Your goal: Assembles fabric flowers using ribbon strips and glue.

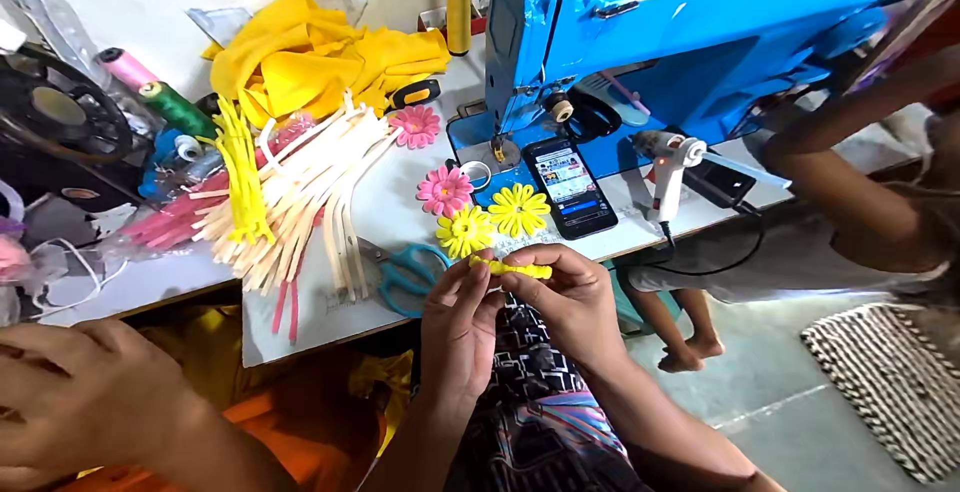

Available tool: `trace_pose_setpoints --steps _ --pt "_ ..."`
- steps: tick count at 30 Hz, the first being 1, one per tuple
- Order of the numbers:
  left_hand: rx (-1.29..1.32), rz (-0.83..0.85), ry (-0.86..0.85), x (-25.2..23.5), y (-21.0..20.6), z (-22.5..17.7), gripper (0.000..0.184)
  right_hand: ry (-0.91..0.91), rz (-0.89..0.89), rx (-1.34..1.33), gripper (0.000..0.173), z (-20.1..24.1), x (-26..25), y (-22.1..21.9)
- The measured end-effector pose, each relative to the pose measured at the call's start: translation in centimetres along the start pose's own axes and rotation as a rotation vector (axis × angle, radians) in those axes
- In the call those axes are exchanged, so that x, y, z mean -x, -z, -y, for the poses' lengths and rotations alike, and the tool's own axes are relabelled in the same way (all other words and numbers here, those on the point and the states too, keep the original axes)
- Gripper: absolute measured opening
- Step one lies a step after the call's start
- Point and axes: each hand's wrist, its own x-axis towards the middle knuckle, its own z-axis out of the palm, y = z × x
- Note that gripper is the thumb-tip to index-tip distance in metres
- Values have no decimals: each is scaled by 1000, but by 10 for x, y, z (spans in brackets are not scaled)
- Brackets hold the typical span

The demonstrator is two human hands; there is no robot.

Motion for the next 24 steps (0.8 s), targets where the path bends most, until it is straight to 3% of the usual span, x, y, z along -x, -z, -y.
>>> trace_pose_setpoints --steps 13,17,24 --pt "31 71 -25 2 5 -9 17 63 21 60 11 12 0 -3" --pt "87 97 -24 0 10 -11 21 13 12 -73 18 9 -2 3" --pt "319 119 129 2 11 -13 20 -58 70 -330 12 6 -4 4"
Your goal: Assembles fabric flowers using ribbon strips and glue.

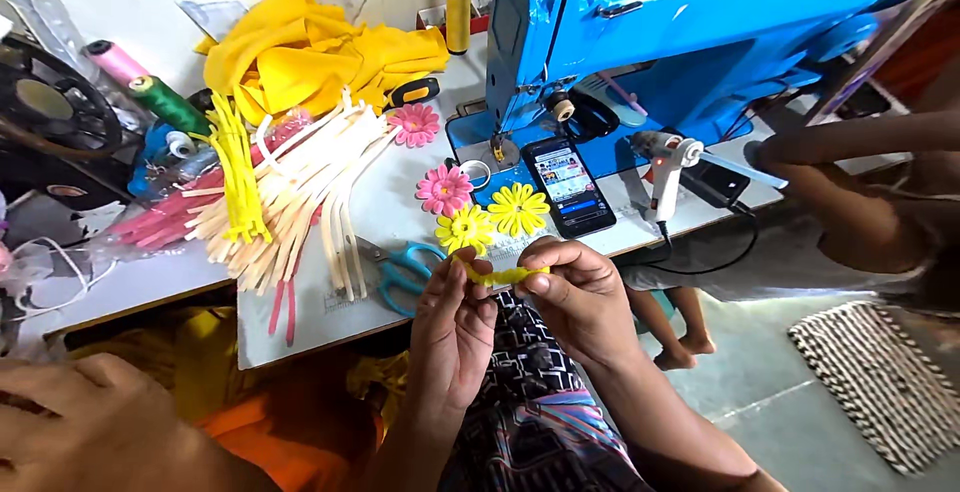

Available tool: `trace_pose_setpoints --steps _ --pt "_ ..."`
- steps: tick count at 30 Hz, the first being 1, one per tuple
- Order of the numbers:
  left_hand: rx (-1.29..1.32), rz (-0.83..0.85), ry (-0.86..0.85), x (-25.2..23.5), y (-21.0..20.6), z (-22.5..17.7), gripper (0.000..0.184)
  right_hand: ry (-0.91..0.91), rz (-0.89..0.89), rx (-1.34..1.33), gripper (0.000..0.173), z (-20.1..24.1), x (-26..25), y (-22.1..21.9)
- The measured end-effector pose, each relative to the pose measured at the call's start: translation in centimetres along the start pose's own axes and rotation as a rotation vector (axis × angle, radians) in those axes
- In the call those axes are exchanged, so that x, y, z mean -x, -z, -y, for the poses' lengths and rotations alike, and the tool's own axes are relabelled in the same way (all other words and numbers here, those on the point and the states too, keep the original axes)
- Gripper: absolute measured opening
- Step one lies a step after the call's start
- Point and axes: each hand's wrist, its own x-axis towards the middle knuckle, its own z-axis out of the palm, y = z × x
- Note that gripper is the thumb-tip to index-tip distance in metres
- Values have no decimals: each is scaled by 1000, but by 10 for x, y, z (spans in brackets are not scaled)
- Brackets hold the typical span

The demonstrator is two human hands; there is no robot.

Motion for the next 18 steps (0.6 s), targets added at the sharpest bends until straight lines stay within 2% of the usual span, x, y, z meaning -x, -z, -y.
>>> trace_pose_setpoints --steps 13,18 --pt "-101 38 31 0 1 0 21 177 158 147 11 1 2 -4" --pt "-21 155 51 0 -1 -8 21 214 202 174 10 3 3 -4"
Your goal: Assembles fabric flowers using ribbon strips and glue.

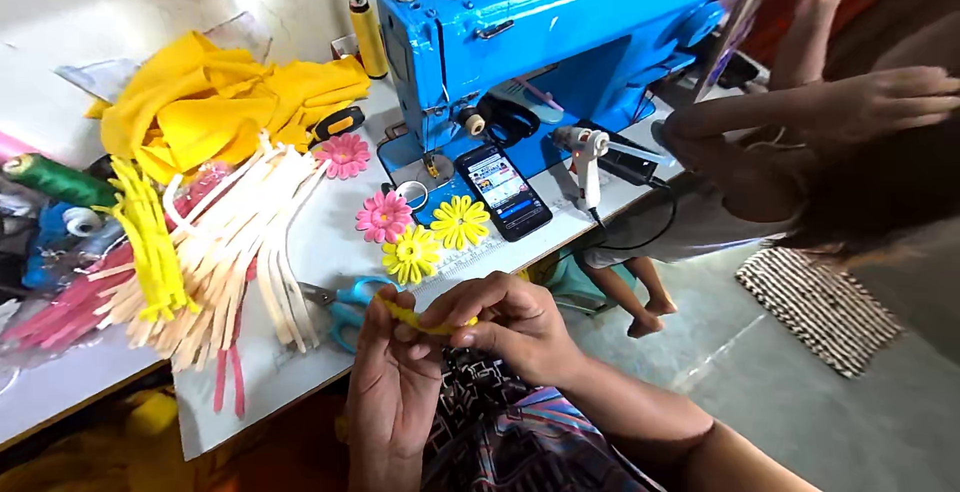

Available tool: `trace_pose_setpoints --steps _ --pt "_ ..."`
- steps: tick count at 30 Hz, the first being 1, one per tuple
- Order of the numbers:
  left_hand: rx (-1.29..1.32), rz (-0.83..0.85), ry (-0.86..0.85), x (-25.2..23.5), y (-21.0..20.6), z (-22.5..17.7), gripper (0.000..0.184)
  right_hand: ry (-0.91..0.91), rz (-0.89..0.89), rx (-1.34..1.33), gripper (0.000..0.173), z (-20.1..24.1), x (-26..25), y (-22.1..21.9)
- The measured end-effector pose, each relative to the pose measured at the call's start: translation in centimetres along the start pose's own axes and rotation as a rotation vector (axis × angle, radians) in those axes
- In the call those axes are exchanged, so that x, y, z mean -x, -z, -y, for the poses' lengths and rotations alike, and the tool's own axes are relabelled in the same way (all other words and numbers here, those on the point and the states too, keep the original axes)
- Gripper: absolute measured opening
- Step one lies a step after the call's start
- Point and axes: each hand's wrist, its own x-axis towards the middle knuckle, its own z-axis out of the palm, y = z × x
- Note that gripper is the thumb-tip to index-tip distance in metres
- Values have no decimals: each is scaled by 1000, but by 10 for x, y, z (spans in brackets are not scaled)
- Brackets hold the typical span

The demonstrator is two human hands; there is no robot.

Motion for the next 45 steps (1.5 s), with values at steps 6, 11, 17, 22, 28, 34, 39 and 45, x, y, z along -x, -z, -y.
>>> trace_pose_setpoints --steps 6,11,17,22,28,34,39,45 --pt "-142 -17 -44 4 -2 6 21 -38 -77 -30 12 9 -4 2" --pt "-592 -86 -294 2 -7 19 20 -218 -266 -74 19 9 -4 -1" --pt "-824 -267 -415 -6 -6 20 33 -280 -237 60 31 6 -2 2" --pt "-811 -271 -471 -6 -5 20 18 -294 -328 28 25 1 -4 3" --pt "-1037 -148 -596 -6 8 16 18 -218 -268 287 17 -2 -5 3" --pt "-1249 -69 -591 -5 8 9 18 -164 -146 499 15 0 -7 4" --pt "-1281 -65 -598 -6 9 10 17 -193 -117 509 15 1 -8 5" --pt "-1145 -121 -506 -2 19 -7 19 -305 -180 487 17 4 21 45"
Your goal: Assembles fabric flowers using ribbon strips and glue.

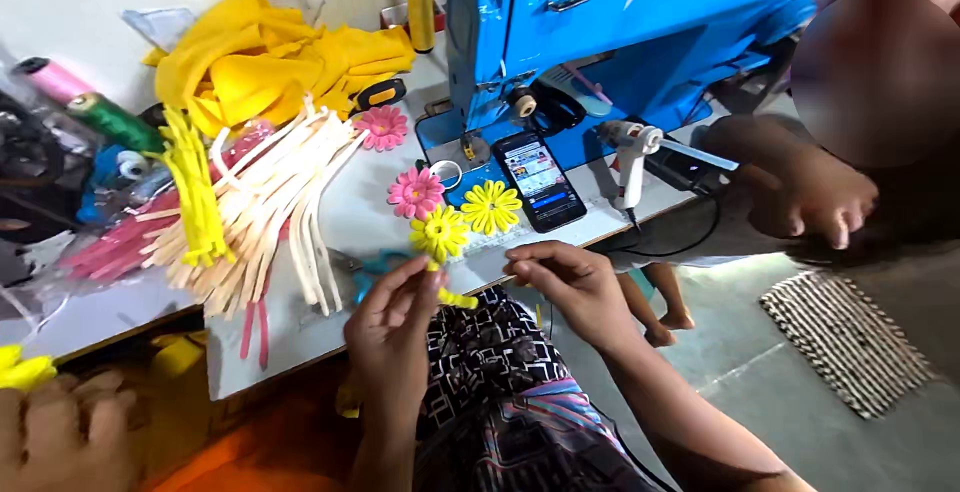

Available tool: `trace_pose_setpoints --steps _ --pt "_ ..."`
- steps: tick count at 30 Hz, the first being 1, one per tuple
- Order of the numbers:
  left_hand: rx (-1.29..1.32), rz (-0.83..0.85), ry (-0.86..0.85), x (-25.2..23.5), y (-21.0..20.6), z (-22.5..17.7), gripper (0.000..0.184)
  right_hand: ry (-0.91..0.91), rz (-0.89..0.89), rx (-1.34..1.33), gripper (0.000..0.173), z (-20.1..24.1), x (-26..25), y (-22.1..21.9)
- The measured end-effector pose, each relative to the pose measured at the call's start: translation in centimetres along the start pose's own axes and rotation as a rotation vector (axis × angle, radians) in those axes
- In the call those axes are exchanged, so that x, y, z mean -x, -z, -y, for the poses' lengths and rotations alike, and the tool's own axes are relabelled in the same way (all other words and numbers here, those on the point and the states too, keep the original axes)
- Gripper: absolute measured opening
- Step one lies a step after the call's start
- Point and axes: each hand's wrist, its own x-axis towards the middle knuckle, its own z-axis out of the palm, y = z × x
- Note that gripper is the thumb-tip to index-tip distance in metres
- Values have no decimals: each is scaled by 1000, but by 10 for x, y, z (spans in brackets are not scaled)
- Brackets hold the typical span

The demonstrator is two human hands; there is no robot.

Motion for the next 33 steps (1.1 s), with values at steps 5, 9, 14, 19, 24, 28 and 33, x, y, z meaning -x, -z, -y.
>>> trace_pose_setpoints --steps 5,9,14,19,24,28,33 --pt "170 -69 241 -2 3 -2 15 -23 -499 429 35 -44 8 72" --pt "354 -11 436 0 -13 -8 21 -178 -551 549 70 -52 -26 97" --pt "431 -15 496 1 -15 -16 20 -267 -487 726 51 -52 -62 98" --pt "387 -53 497 -3 -10 -12 21 -107 -399 453 44 -31 -42 98" --pt "376 66 436 -2 -17 -6 18 136 -33 33 22 10 -4 69" --pt "358 124 282 2 -12 -6 14 190 105 -84 25 24 2 58" --pt "360 123 248 4 -5 -12 14 194 137 -98 24 28 -3 50"
